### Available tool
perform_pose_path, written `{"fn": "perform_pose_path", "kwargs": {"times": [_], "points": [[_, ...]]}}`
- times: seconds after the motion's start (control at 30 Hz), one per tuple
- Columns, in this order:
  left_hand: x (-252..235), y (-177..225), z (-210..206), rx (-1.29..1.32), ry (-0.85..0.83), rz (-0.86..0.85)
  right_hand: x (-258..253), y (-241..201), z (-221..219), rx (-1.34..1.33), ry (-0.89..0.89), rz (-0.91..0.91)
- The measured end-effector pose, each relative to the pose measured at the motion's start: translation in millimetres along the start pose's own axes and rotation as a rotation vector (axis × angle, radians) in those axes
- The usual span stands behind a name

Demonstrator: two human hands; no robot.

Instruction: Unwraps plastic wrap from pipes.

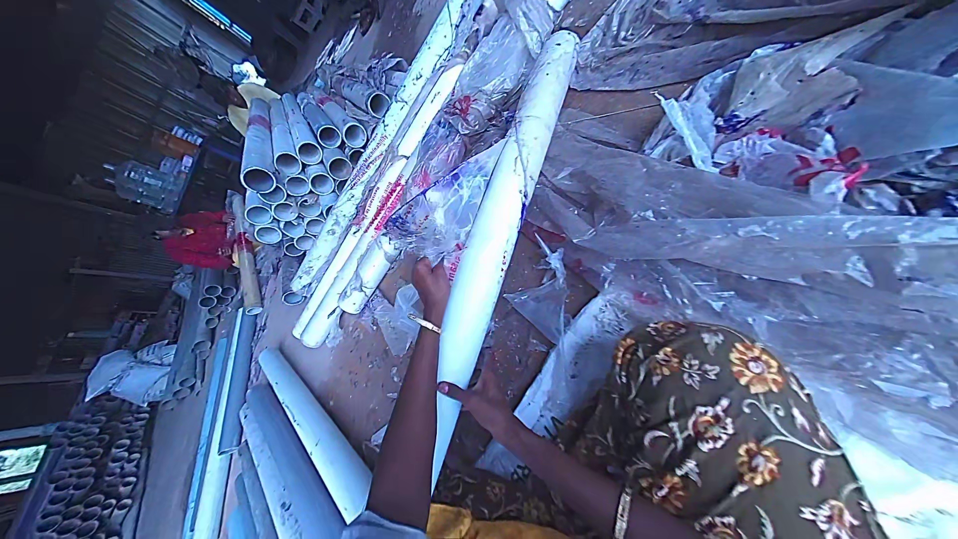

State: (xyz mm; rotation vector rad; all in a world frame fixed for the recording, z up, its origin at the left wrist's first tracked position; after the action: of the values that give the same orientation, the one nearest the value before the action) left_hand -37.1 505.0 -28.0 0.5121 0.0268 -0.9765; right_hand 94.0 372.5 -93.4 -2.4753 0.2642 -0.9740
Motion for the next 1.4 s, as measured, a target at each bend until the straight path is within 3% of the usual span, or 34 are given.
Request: {"fn": "perform_pose_path", "kwargs": {"times": [0.07,0.17,0.27,0.33,0.4,0.43,0.5,0.53,0.6,0.67,0.77,0.93,1.03,1.2,1.27,1.33,1.4], "points": [[-9.2,-24.1,-9.9,0.304,0.100,0.072,-1.4,1.5,-3.0,0.000,0.000,-0.010],[-11.1,-25.0,-2.0,0.740,0.096,0.323,-5.8,2.3,-0.9,-0.020,-0.040,-0.027],[-1.1,-25.2,41.8,0.936,0.069,0.475,1.7,0.0,7.0,-0.031,-0.101,-0.080],[20.2,-18.5,84.8,0.706,0.245,0.329,0.0,-0.6,10.3,-0.029,-0.129,-0.086],[57.1,-26.7,113.3,0.277,0.403,-0.002,-3.9,2.5,11.7,-0.021,-0.153,-0.108],[76.5,-31.8,123.2,0.056,0.396,-0.110,-4.9,3.6,11.3,-0.022,-0.162,-0.119],[114.4,-35.9,130.1,-0.194,0.219,-0.119,-4.4,4.9,12.2,-0.016,-0.199,-0.141],[132.0,-33.3,129.0,-0.211,0.038,-0.039,-4.8,6.5,13.9,-0.008,-0.221,-0.146],[145.9,-33.0,118.7,-0.142,-0.446,0.187,-4.3,8.9,17.7,0.007,-0.254,-0.147],[141.3,-48.9,104.8,-0.024,-0.665,0.209,0.6,10.5,22.6,0.062,-0.286,-0.150],[129.5,-60.8,102.5,0.205,-0.746,0.160,11.9,24.5,26.5,0.176,-0.332,-0.139],[135.0,-47.8,105.8,0.028,-0.766,0.061,33.9,40.6,12.8,0.108,-0.219,-0.066],[153.0,-29.1,133.2,-0.055,-0.767,0.050,51.4,49.8,-0.9,0.089,-0.216,-0.051],[197.3,-43.6,204.8,-0.109,-0.810,0.016,93.1,86.5,-47.8,0.171,-0.394,-0.163],[221.8,-60.3,239.7,-0.195,-0.841,0.022,103.1,105.8,-66.5,0.306,-0.521,-0.242],[251.4,-82.3,267.8,-0.295,-0.864,0.018,115.6,118.6,-78.4,0.610,-0.673,-0.238],[285.2,-105.3,290.3,-0.377,-0.853,0.027,128.2,119.8,-84.9,1.052,-0.878,0.053]]}}
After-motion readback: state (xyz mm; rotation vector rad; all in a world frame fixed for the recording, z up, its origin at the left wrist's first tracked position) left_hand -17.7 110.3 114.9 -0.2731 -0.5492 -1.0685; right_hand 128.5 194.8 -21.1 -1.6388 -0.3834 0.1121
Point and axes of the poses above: each hand's wrist, its own x-axis away from the middle knuckle, its own z-axis out of the back of the hand, y = z × x, the point moved 1 cm from there along -x, towards the middle knuckle, and after that the axes turned 13 degrees about -z, right-handed, at the moved point
